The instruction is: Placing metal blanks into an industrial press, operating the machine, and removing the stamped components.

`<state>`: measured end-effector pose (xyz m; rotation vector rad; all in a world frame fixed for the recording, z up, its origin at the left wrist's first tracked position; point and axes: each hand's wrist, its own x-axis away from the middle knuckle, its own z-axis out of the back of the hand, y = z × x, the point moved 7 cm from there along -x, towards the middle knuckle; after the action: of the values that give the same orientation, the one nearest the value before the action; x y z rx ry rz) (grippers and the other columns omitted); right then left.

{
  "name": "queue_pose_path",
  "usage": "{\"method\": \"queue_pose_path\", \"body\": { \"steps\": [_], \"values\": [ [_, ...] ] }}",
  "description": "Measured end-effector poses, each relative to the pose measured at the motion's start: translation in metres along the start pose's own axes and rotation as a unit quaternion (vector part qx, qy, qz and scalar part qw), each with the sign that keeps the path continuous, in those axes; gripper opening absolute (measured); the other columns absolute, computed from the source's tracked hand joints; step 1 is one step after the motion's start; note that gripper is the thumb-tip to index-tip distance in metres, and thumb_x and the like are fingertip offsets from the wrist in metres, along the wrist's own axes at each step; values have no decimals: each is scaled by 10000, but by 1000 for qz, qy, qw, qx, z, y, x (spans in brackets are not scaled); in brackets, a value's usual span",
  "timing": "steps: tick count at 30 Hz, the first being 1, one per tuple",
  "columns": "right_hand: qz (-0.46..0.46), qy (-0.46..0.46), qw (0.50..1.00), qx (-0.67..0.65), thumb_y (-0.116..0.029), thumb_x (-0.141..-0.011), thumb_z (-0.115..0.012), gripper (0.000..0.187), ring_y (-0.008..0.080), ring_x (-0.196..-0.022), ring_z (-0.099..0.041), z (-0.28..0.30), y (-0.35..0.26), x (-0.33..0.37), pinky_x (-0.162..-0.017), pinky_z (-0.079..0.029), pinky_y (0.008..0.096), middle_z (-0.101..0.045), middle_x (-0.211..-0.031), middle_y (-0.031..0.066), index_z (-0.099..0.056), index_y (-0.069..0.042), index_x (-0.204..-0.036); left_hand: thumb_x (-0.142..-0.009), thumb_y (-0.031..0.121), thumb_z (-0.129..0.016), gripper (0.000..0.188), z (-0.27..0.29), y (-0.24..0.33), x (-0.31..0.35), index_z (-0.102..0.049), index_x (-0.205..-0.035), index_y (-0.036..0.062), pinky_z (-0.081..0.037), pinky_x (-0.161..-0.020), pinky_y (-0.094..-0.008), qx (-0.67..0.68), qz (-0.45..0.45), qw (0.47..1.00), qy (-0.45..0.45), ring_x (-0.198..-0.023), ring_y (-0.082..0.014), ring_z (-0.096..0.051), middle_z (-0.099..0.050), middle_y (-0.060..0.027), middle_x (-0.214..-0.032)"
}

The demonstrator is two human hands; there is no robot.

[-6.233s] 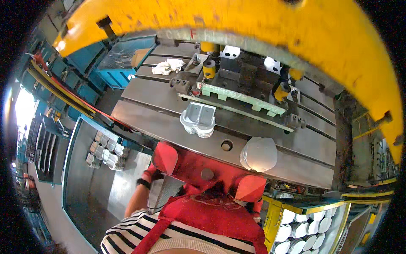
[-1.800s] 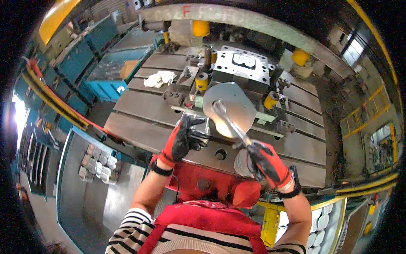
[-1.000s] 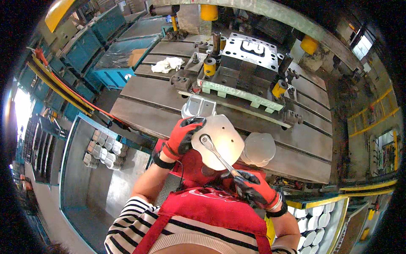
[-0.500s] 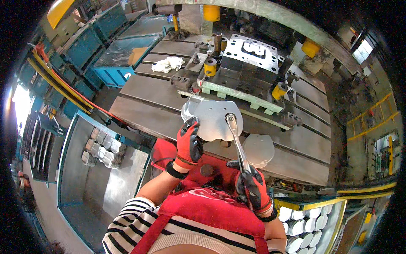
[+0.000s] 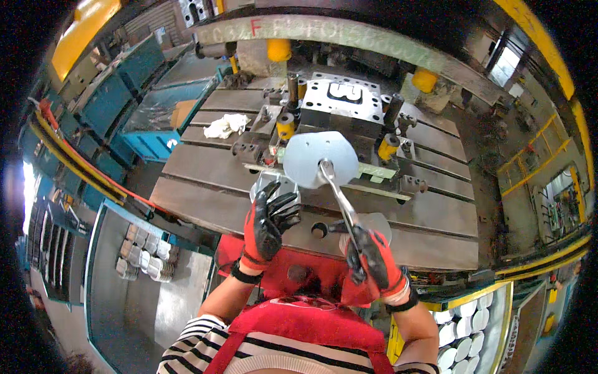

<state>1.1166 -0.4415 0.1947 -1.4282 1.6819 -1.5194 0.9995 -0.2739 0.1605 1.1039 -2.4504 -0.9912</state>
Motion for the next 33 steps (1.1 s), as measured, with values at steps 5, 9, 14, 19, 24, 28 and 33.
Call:
{"method": "queue_pose_path", "body": {
  "steps": [5,9,14,19,24,28,33],
  "values": [
    [115,21,993,27,-426,-891,-399,375,71,-390,-359,16,-44,-64,-353,-303,214,-429,-563,-7,-514,-77,-964,-911,424,-334,520,5,3,10,-329,-1279,56,-488,-767,-341,-77,21,997,-4,-972,-265,-564,-521,-184,-1125],
    [110,50,992,-35,-447,-835,-508,342,91,-397,-405,32,-60,-123,-352,-330,218,-440,-570,-14,-495,-108,-876,-934,298,-353,400,21,2,19,-418,-1208,15,-498,-740,-358,-42,10,999,23,-916,-261,-583,-556,-170,-1058],
    [209,103,972,-26,-428,-841,-507,306,80,-412,-407,46,-78,-168,-349,-320,221,-431,-556,-28,-525,-127,-887,-925,373,-323,472,32,2,24,-402,-1219,11,-502,-731,-323,-104,20,994,27,-913,-238,-591,-564,-146,-1041],
    [171,57,982,-50,-421,-841,-508,298,75,-448,-404,78,-62,-219,-375,-306,215,-449,-605,-30,-513,-171,-1002,-935,301,-346,410,34,2,28,-417,-1203,0,-505,-726,-342,-81,14,996,18,-912,-270,-587,-552,-182,-1064],
    [161,33,985,-53,-434,-847,-489,317,84,-487,-431,46,-77,-196,-408,-320,214,-480,-635,-8,-491,-208,-1070,-933,347,-305,464,41,-2,29,-398,-1222,-4,-504,-731,-322,-93,35,995,33,-918,-236,-589,-562,-142,-1052],
    [121,32,983,-138,-366,-862,-492,269,117,-525,-471,69,-76,-201,-435,-355,240,-521,-689,17,-497,-172,-1048,-935,341,-302,462,43,-5,31,-387,-1233,-2,-501,-738,-322,-77,60,995,33,-927,-231,-585,-561,-143,-1058],
    [183,16,981,-63,-321,-855,-511,268,115,-606,-490,62,-87,-189,-505,-389,239,-544,-750,8,-531,-128,-1039,-935,344,-299,465,44,-4,36,-390,-1231,-2,-498,-742,-324,-114,66,990,49,-934,-229,-580,-561,-143,-1054]
  ]
}}
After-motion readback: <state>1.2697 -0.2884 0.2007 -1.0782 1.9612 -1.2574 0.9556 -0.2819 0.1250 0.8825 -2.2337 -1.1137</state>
